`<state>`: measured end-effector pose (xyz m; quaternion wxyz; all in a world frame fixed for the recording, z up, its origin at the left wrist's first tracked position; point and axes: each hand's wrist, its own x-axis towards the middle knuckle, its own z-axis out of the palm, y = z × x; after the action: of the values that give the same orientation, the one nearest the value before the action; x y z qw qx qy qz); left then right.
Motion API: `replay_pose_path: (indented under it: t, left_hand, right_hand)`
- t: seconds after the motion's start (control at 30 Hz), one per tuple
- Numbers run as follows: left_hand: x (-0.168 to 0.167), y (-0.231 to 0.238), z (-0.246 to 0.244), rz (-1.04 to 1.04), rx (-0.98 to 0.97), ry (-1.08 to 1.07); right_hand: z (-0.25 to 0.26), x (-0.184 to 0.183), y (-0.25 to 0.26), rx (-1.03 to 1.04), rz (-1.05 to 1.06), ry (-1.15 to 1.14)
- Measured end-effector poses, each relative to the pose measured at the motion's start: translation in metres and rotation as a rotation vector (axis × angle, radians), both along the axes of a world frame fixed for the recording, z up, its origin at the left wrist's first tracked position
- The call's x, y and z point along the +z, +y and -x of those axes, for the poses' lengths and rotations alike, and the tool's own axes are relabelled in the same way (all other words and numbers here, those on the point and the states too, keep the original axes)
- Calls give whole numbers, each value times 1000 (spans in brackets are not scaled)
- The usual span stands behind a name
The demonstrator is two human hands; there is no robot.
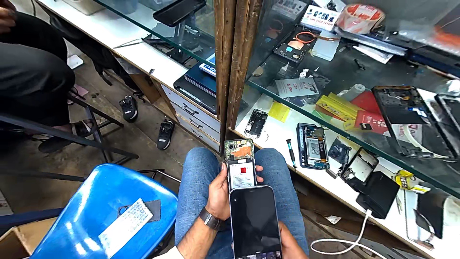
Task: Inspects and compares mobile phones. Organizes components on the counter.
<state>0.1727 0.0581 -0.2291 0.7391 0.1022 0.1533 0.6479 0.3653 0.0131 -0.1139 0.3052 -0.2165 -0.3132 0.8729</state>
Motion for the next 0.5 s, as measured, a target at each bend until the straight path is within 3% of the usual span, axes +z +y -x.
replay_pose_path:
  t: [0.3,0.4,0.5]
  left_hand:
    - [16,10,-12,-38,50,3]
    - [57,2,-15,134,61,93]
    - [35,10,-11,-48,-32,-22]
  right_hand:
    - [1,19,8,-33,-102,-18]
    - [0,18,8,-44,-122,-26]
    - [-1,18,8,-44,-143,-19]
